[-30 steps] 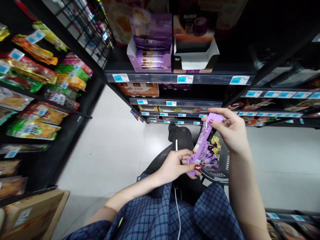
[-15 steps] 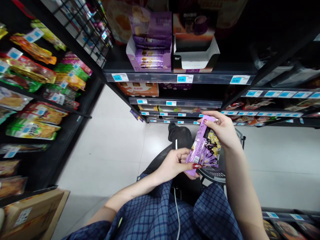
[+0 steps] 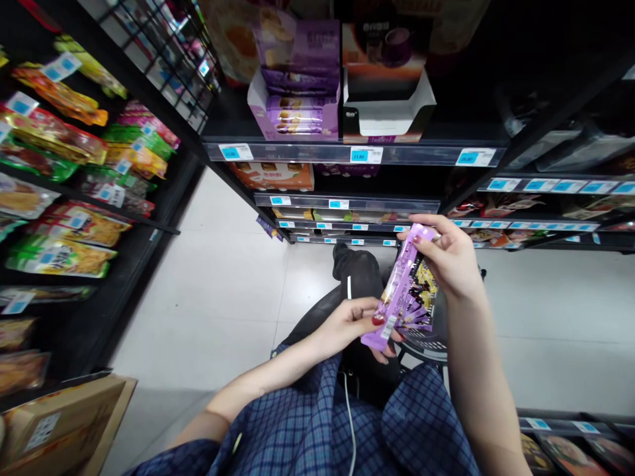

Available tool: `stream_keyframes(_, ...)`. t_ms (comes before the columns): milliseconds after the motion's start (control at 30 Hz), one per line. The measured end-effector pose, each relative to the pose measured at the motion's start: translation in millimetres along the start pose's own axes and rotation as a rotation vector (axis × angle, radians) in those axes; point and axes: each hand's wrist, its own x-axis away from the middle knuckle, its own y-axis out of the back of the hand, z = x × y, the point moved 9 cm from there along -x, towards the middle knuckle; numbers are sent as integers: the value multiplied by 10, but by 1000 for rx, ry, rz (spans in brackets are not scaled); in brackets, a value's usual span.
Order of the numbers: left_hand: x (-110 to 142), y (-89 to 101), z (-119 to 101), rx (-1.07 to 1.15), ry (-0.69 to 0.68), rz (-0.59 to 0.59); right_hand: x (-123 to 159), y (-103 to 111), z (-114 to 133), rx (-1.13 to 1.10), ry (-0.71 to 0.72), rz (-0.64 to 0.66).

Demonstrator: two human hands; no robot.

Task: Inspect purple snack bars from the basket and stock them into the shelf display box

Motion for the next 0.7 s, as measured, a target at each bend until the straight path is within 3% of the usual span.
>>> stream_keyframes(133, 28, -177, 146, 131, 141, 300, 52, 0, 89, -158, 94, 22)
stream_keyframes(200, 43, -195, 203, 152, 197, 346, 86, -23, 134, -208, 137, 62)
stream_keyframes(333, 16, -115, 177, 90, 150, 220, 169, -102, 206, -220, 153, 157)
stream_keyframes(533, 56, 73, -96, -105, -73, -109, 223, -182, 225, -183, 52, 166)
stream_keyframes(700, 92, 108, -187, -206, -130, -211, 186, -179, 90, -155, -29, 134)
